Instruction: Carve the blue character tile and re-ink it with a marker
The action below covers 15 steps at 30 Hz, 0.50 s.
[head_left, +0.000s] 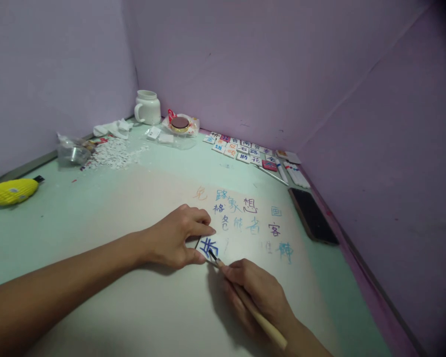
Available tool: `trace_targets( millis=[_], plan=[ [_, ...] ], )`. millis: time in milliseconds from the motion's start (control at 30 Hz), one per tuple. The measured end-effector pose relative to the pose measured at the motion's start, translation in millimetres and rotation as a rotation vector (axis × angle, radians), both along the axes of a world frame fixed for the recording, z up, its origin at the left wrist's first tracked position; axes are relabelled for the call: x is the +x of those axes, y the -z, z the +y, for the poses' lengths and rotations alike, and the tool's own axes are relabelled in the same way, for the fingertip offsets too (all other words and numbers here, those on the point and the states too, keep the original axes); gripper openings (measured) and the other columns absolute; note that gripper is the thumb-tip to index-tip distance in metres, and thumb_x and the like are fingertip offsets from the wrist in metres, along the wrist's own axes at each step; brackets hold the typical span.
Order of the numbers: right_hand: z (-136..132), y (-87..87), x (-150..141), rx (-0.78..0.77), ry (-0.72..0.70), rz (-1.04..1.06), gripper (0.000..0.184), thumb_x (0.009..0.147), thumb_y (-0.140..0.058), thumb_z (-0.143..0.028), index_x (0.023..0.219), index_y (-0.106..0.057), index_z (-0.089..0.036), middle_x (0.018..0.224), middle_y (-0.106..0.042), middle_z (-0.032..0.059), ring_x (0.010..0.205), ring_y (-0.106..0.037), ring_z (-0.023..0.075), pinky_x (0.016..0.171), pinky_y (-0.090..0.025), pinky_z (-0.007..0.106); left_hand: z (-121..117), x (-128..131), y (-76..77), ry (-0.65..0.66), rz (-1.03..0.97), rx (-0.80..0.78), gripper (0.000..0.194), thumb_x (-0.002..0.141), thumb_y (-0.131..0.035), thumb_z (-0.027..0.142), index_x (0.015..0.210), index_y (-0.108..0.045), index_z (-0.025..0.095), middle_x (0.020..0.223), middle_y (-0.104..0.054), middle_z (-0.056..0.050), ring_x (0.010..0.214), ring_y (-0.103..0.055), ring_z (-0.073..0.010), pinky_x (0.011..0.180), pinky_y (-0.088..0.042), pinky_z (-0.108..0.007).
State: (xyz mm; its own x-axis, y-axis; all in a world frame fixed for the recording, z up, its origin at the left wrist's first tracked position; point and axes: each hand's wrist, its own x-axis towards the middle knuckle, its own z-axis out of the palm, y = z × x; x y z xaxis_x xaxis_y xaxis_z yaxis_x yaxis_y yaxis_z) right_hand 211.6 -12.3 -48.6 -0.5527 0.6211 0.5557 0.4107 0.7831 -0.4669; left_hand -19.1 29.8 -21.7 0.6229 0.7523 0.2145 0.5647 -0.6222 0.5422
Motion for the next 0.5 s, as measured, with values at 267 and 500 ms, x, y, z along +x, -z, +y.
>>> trace_targets(
  millis=[267, 500],
  plan=[
    [-4, -15.2, 15, -0.205, 0.113, 0.249, 0.022, 0.083, -0.059, -0.013, 0.101, -0.063, -0.025, 0.067, -0.063, -0.0052, 0.046, -0.056, 0.0078, 0.042, -0.044, 0.017, -1, 0, 1.2, -0.014, -0.015, -0.023, 0.037, 0.071, -0.072, 0.034, 0.104, -0.068, 0.017, 0.105, -0.061, -0.009, 0.093, -0.058, -0.0252, 0.087, -0.042, -0.041],
    [-11, -11.8, 10, 0.032, 0.111, 0.118, 0.015, 0.084, -0.054, -0.014, 0.091, -0.065, -0.02, 0.061, -0.064, -0.0024, 0.045, -0.06, 0.01, 0.045, -0.047, 0.019, 0, -1, 7.1, -0.012, -0.025, 0.014, 0.039, 0.072, -0.072, 0.036, 0.106, -0.065, 0.019, 0.106, -0.061, -0.008, 0.091, -0.058, -0.0239, 0.086, -0.042, -0.039]
  ],
)
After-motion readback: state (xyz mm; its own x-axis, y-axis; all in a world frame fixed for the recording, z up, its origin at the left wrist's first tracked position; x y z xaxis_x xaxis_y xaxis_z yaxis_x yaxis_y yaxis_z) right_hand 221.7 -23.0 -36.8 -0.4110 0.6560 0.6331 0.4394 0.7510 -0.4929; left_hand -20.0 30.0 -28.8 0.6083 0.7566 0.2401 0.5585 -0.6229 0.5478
